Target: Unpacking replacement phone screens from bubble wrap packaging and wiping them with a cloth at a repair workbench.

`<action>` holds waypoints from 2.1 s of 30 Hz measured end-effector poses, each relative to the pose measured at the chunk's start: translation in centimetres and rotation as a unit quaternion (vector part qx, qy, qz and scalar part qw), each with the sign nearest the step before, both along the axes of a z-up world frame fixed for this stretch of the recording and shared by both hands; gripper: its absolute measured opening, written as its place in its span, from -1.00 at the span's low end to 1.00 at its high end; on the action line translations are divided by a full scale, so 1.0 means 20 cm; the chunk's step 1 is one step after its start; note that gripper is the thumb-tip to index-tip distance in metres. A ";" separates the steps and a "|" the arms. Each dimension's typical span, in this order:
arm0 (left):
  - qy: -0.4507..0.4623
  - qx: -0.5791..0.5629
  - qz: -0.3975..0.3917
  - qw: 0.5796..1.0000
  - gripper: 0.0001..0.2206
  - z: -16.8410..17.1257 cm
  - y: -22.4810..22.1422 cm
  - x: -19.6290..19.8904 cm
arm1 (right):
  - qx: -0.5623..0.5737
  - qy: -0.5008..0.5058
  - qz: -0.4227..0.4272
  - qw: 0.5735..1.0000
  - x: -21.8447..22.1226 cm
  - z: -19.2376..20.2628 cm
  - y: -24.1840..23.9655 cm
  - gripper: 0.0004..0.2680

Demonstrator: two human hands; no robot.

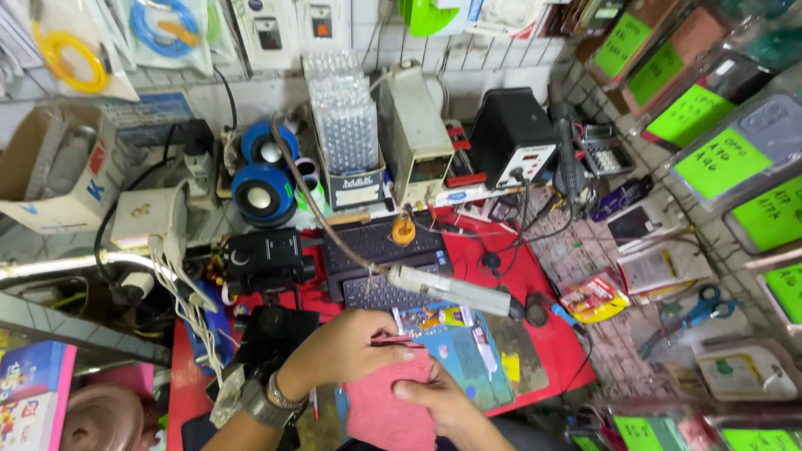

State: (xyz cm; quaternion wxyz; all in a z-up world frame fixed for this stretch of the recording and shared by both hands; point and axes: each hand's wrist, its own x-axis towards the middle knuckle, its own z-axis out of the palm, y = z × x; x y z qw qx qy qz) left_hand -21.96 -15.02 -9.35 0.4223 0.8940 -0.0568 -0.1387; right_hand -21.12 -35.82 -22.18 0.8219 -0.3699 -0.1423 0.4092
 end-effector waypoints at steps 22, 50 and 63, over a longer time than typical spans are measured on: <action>-0.322 0.266 0.084 0.905 -0.29 0.08 0.25 1.24 | -0.415 -0.775 -0.199 0.432 1.45 0.63 0.20 -0.53; -0.254 0.232 0.072 0.936 -0.32 0.23 0.22 1.21 | -0.417 -0.622 -0.021 0.662 1.68 1.04 0.41 -0.74; -0.277 0.256 0.074 0.923 -0.24 0.13 0.25 1.25 | -0.406 -0.612 -0.039 0.678 2.13 0.79 0.69 -0.74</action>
